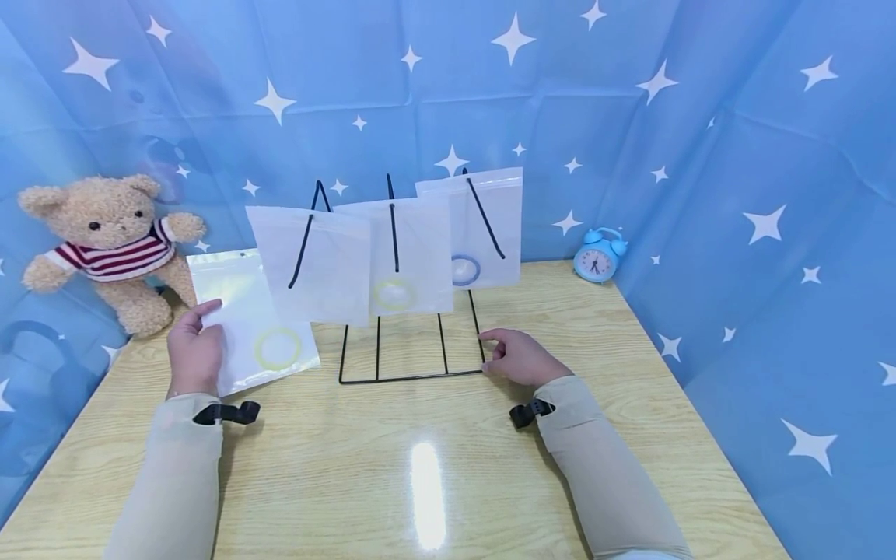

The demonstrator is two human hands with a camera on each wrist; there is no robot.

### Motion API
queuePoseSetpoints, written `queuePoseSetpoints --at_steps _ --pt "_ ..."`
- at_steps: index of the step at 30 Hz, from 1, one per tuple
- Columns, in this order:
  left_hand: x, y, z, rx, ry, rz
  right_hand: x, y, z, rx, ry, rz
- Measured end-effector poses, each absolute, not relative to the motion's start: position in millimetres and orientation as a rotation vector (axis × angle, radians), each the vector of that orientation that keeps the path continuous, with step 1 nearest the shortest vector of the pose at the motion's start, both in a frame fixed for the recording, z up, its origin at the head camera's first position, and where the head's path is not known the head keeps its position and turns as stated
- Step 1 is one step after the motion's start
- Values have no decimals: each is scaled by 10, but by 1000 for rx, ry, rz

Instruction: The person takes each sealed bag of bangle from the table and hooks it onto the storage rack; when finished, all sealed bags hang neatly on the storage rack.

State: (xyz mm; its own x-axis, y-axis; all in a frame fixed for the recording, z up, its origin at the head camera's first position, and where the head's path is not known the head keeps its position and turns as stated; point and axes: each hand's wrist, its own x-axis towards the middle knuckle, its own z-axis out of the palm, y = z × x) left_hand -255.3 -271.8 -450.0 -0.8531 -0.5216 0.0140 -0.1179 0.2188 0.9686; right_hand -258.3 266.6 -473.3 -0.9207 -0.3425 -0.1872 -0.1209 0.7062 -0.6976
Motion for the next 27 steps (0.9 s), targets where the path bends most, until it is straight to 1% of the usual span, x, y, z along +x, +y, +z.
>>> queuePoseSetpoints --at_steps 9,18,27 --pt "-2558 -2743 -4484 647 -1893 -1703 -2591 2674 -4732 -390 2611 -1044" --pt "-2522 -2780 -4464 638 -1679 -1814 -2591 2670 -4735 -377 2598 -1056" --pt "-2518 -2904 -4428 648 -1500 -1908 -2591 2659 -4735 -364 2611 -1047"
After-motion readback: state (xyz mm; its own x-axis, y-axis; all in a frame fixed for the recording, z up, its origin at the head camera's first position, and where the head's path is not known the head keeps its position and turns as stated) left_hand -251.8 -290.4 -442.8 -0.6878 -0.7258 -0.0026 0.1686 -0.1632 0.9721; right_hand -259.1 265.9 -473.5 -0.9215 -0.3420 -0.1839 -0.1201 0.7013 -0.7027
